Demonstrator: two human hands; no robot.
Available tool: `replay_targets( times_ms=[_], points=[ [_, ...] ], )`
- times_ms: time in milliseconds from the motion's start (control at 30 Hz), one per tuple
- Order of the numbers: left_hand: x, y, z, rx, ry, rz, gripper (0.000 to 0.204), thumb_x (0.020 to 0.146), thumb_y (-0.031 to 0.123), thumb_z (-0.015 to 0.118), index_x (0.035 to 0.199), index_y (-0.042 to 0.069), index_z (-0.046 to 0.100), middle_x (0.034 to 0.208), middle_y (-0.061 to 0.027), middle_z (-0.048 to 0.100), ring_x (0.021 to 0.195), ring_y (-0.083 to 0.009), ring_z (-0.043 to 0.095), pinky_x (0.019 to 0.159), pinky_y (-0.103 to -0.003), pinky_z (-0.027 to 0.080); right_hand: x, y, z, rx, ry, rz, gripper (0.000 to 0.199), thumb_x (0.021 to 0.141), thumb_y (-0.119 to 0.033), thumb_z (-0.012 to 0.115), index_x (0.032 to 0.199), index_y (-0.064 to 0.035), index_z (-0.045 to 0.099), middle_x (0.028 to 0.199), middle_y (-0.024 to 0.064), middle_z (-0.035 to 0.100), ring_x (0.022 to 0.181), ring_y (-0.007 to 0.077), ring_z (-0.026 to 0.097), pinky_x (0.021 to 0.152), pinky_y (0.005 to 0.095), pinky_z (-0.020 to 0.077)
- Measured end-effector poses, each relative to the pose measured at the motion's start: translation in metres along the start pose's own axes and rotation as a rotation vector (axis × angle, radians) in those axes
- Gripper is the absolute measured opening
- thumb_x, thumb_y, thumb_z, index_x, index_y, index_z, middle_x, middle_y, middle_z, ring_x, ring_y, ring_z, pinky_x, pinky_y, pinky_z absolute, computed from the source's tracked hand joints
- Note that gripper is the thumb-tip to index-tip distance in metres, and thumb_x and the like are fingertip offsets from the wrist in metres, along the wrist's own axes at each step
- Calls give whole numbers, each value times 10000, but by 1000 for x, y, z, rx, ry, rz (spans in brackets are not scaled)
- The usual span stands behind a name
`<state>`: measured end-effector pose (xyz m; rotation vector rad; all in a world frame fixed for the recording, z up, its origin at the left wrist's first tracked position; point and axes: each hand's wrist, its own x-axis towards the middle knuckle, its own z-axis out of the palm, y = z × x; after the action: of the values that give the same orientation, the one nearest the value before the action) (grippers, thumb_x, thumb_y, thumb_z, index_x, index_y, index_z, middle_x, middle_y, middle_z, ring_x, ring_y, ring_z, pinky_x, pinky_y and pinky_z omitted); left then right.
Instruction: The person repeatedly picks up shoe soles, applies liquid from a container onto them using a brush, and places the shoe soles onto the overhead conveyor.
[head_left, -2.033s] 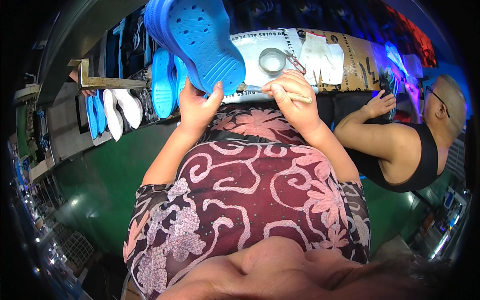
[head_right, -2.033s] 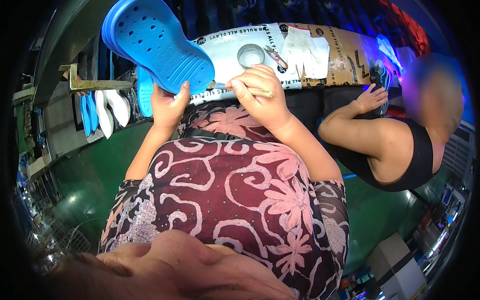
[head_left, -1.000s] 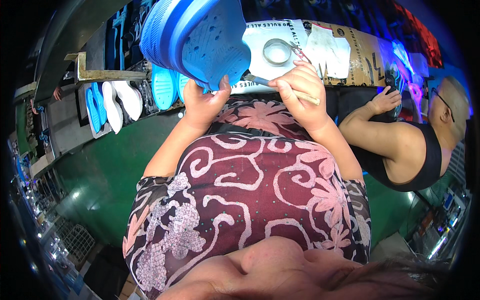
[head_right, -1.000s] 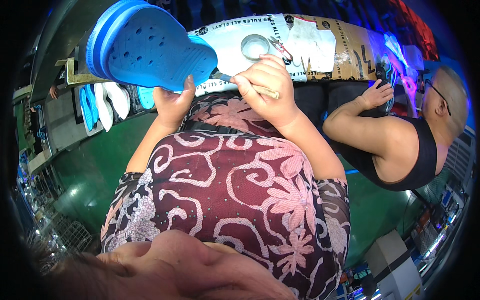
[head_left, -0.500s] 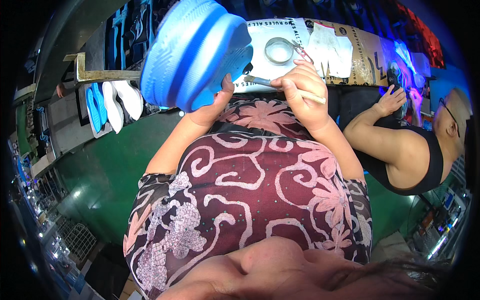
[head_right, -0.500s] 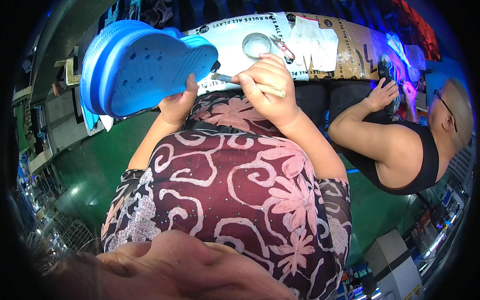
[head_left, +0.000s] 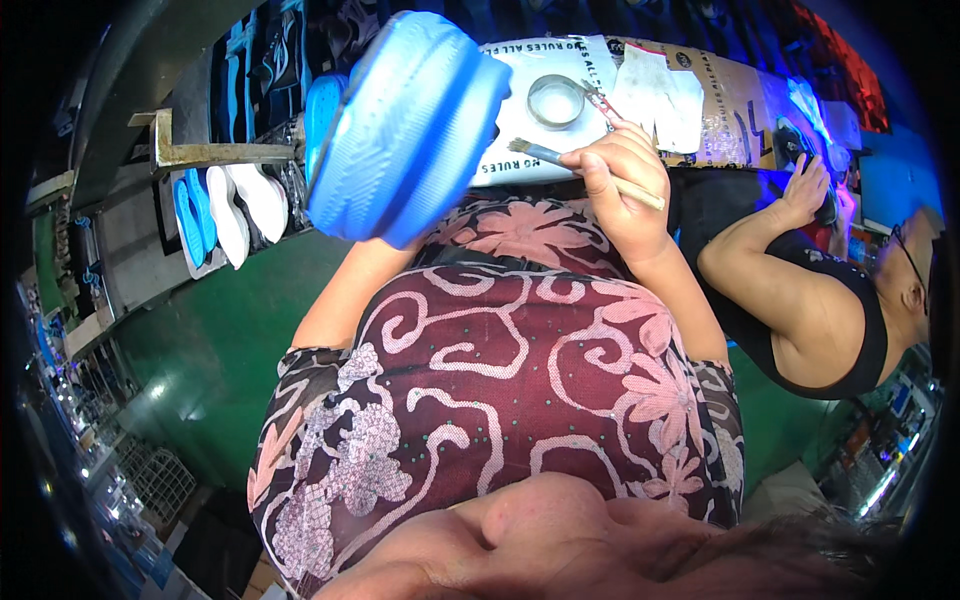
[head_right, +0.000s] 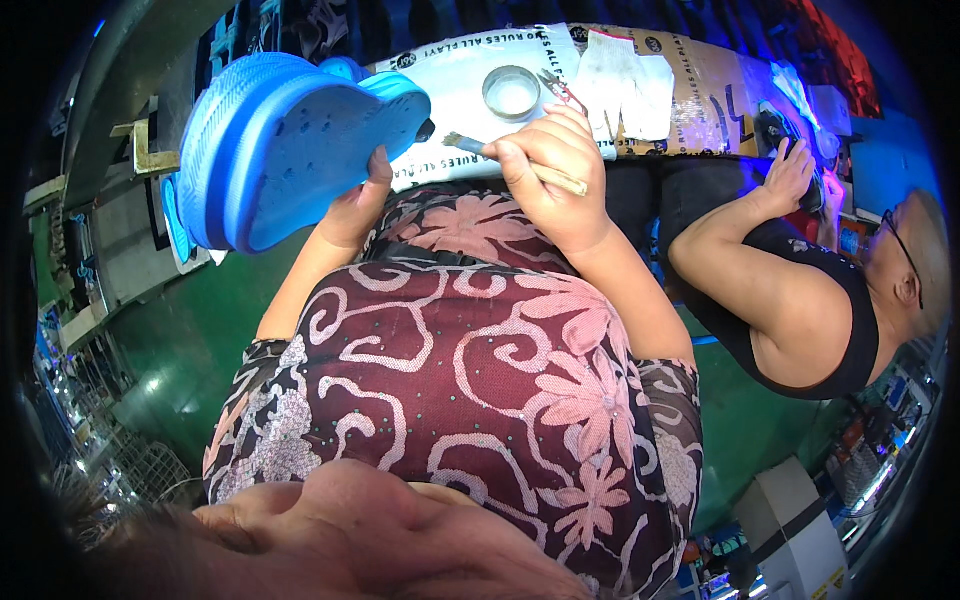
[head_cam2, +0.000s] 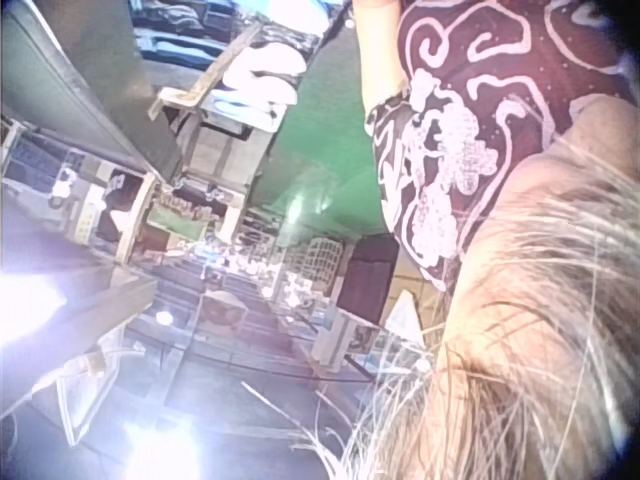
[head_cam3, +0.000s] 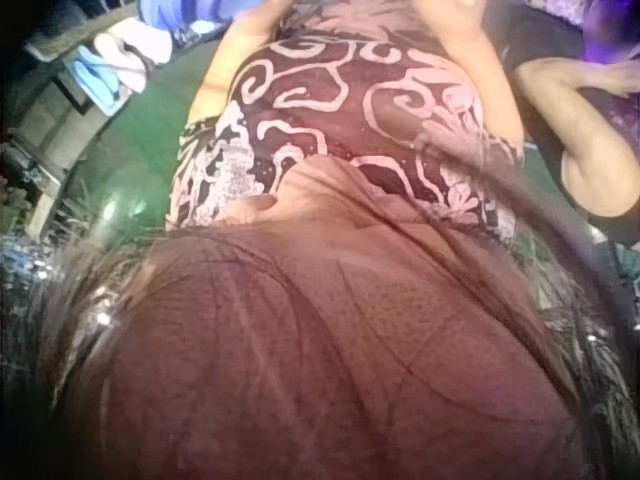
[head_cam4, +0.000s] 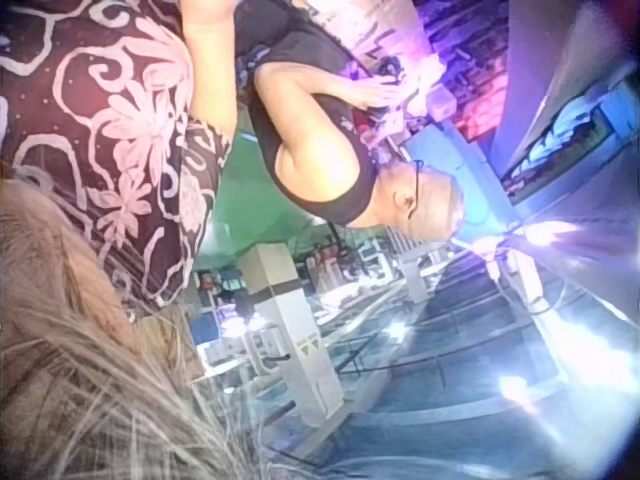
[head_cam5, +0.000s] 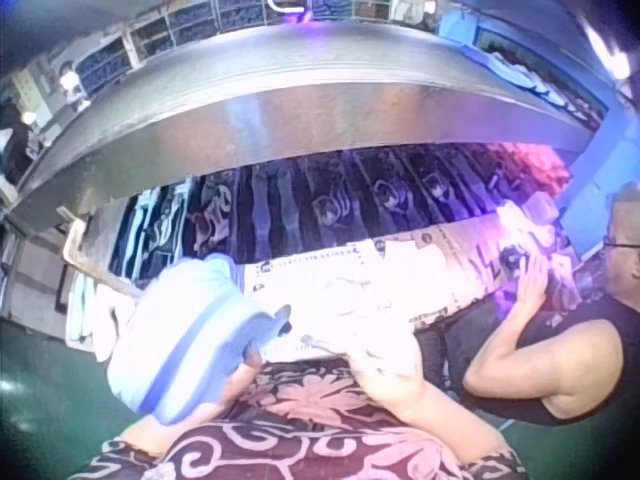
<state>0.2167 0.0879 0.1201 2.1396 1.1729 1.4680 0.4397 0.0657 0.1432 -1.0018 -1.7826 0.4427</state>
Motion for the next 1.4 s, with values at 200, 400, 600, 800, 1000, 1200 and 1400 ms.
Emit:
replay_targets(
  times_ms=[200, 400, 600, 800, 1000, 1200, 1400],
  points=[
    [37, 13, -29, -272, -26, -317, 387, 733, -33, 615, 1098, -28, 485, 999, -118, 580, 913, -206, 575, 827, -335, 449, -20, 7, -15, 117, 236, 225, 187, 841, -89, 528, 722, 10, 633, 660, 76, 608, 609, 191, 547, 622, 292, 419],
    [95, 64, -45, -954, -506, -673, 605, 725, 122, 650, 1222, -42, 347, 986, -166, 573, 604, -152, 601, 383, -206, 450, -50, 10, -17, 269, 372, 466, 257, 895, -131, 490, 757, 41, 622, 704, 81, 618, 623, 129, 569, 590, 247, 444],
    [226, 86, 39, -1167, -974, -491, 560, 760, 158, 642, 1189, -77, 371, 905, -155, 596, 655, -160, 617, 448, -206, 511, -49, 10, -16, 318, 404, 587, 276, 900, -176, 495, 772, 26, 632, 671, 68, 607, 605, 112, 550, 586, 238, 436],
    [287, 123, 105, -1491, -793, -724, 500, 844, 188, 563, 1235, -12, 323, 1095, -244, 543, 1018, -290, 563, 881, -342, 477, -55, 10, -18, 318, 412, 639, 318, 921, -208, 455, 790, 35, 613, 710, 72, 599, 648, 121, 544, 630, 245, 433],
    [196, 204, 33, -827, -1244, 387, 438, 791, 159, 605, 1186, 23, 473, 912, -89, 620, 884, -199, 581, 808, -305, 451, -70, 23, -19, 457, 449, 720, 301, 917, -217, 473, 818, 21, 628, 742, 58, 616, 638, 99, 529, 601, 233, 433],
    [164, 242, 8, -985, -1190, 574, 391, 702, 133, 648, 1047, 17, 503, 875, -162, 571, 897, -327, 546, 817, -365, 436, -53, 30, -12, 436, 404, 681, 315, 905, -221, 475, 786, 30, 624, 702, 87, 614, 634, 119, 548, 618, 245, 440],
    [171, 186, -27, -1152, -1260, 301, 603, 784, 316, 618, 1228, -40, 418, 1131, -182, 546, 1065, -289, 516, 915, -374, 376, -58, 23, -5, 477, 378, 784, 320, 905, -259, 491, 791, 4, 633, 687, 44, 597, 608, 93, 515, 566, 231, 417]
  ],
)
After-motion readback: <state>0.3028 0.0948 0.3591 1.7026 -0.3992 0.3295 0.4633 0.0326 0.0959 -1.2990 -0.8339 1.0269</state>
